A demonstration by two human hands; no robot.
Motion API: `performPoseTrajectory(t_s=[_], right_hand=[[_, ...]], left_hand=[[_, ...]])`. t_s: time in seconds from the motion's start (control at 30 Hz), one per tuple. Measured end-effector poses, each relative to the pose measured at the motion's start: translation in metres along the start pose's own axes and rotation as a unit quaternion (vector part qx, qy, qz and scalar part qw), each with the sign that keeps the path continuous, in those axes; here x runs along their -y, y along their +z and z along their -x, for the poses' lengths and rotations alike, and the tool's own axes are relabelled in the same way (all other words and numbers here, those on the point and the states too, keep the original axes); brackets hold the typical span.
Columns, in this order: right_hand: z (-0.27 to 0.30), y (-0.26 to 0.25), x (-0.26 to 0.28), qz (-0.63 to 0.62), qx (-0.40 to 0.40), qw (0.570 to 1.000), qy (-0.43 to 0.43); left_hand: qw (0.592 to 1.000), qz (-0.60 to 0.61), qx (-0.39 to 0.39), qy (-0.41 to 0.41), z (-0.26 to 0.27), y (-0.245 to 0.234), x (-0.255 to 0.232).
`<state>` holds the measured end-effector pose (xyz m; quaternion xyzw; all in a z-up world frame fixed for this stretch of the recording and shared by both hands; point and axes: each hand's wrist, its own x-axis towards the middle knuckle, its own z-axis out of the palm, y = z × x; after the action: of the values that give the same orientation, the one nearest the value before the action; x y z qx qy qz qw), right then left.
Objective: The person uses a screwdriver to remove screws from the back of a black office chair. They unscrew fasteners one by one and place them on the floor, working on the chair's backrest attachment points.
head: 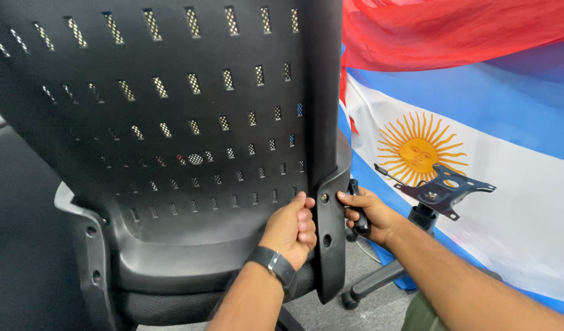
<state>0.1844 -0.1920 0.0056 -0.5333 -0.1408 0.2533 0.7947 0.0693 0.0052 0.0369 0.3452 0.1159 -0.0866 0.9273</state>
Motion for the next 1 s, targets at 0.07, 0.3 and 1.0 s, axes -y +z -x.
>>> performPoseTrajectory(t_s=[0.07, 0.3, 1.0], right_hand=[[0.004, 0.004, 0.003, 0.007, -0.006, 1.0, 0.005], [0.034, 0.041, -0.013, 0.022, -0.179, 0.983, -0.011], [0.296, -0.029, -0.01, 0.219, -0.476, 0.852, 0.017]], left_hand=[[1.0, -0.013, -0.004, -0.016, 0.017, -0.009, 0.005], [0.998, 0.021, 0.009, -0.055, 0.027, -0.008, 0.028], [0.983, 0.015, 0.1, -0.151, -0.007, 0.137, 0.292]])
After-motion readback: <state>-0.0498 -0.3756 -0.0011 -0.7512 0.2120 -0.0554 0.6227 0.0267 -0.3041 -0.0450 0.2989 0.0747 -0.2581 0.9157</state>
